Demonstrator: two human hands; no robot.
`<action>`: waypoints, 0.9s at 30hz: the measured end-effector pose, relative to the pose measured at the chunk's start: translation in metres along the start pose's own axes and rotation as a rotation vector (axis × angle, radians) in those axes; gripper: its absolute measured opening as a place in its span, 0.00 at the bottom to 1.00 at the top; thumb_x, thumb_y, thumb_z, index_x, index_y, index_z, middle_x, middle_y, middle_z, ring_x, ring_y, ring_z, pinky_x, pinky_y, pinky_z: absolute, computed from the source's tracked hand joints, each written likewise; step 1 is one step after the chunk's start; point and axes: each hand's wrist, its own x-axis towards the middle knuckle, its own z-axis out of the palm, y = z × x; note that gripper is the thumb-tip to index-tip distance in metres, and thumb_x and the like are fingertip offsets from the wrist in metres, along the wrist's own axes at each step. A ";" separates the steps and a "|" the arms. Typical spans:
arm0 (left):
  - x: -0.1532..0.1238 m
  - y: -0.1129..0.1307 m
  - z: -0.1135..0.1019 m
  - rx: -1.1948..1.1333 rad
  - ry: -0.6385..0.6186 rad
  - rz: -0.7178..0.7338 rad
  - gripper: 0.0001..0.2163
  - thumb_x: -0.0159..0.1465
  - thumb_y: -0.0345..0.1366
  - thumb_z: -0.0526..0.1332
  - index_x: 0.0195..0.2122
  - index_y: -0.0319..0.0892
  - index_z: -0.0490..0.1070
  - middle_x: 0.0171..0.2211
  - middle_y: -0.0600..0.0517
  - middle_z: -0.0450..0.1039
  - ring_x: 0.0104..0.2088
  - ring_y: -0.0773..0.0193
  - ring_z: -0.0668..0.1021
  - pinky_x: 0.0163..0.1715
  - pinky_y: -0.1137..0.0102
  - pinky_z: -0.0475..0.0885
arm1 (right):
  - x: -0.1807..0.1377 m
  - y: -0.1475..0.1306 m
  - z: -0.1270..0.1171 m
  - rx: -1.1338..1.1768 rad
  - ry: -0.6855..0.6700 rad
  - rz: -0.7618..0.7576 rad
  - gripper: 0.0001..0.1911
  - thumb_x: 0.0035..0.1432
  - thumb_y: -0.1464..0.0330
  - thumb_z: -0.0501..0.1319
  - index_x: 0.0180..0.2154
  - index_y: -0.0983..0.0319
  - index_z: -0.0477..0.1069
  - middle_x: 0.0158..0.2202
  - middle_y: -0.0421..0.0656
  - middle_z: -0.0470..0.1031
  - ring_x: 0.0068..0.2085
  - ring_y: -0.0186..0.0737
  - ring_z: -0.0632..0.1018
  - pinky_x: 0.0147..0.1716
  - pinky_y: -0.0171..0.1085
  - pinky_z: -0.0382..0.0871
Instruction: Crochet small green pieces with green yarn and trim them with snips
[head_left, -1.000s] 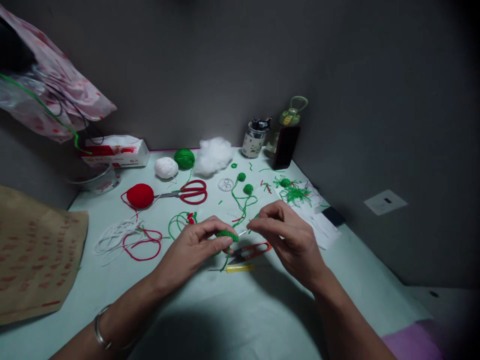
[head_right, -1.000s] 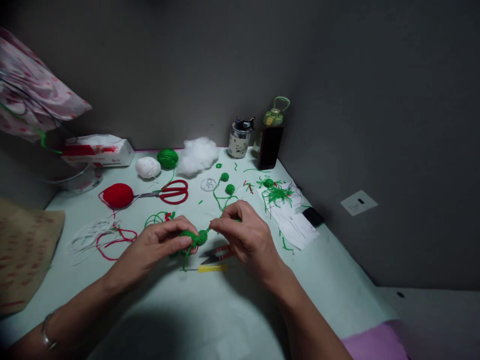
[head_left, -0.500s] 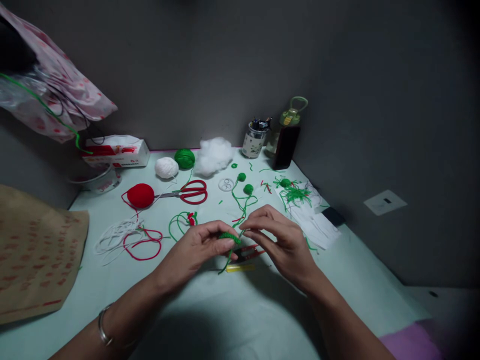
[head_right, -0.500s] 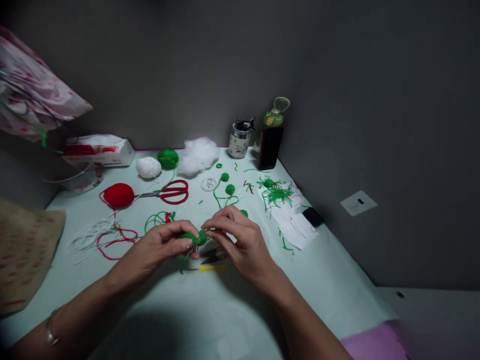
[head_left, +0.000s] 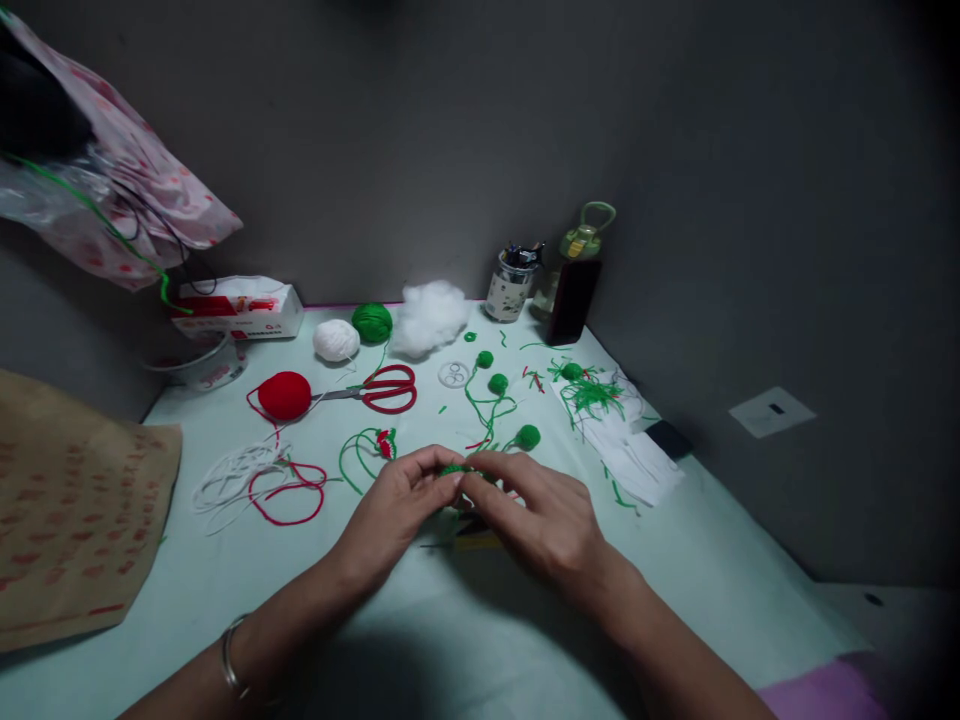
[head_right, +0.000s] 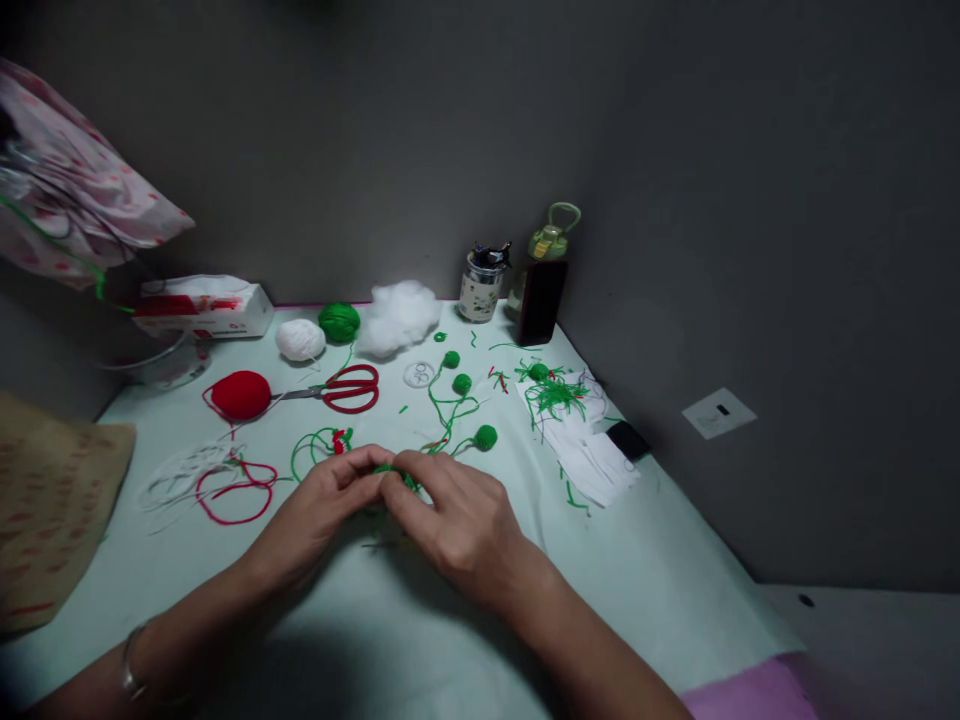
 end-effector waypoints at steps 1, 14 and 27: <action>0.000 0.002 0.000 0.039 -0.001 0.014 0.07 0.62 0.39 0.67 0.36 0.41 0.76 0.32 0.53 0.75 0.35 0.62 0.75 0.39 0.70 0.68 | -0.001 -0.001 -0.001 0.014 0.031 0.002 0.09 0.66 0.77 0.58 0.45 0.64 0.75 0.43 0.51 0.82 0.36 0.40 0.81 0.31 0.36 0.75; -0.002 0.017 -0.006 0.241 0.205 0.250 0.03 0.62 0.35 0.67 0.34 0.43 0.77 0.34 0.53 0.71 0.33 0.64 0.73 0.34 0.71 0.69 | -0.003 -0.007 -0.023 1.171 -0.006 0.607 0.07 0.72 0.67 0.55 0.38 0.58 0.66 0.25 0.35 0.67 0.25 0.30 0.67 0.26 0.32 0.62; -0.002 0.018 -0.007 0.217 0.217 0.246 0.03 0.62 0.36 0.67 0.35 0.44 0.77 0.35 0.53 0.71 0.34 0.65 0.74 0.35 0.71 0.71 | -0.014 0.009 -0.040 1.501 -0.085 0.591 0.06 0.69 0.65 0.58 0.38 0.58 0.69 0.24 0.34 0.61 0.22 0.28 0.59 0.22 0.34 0.51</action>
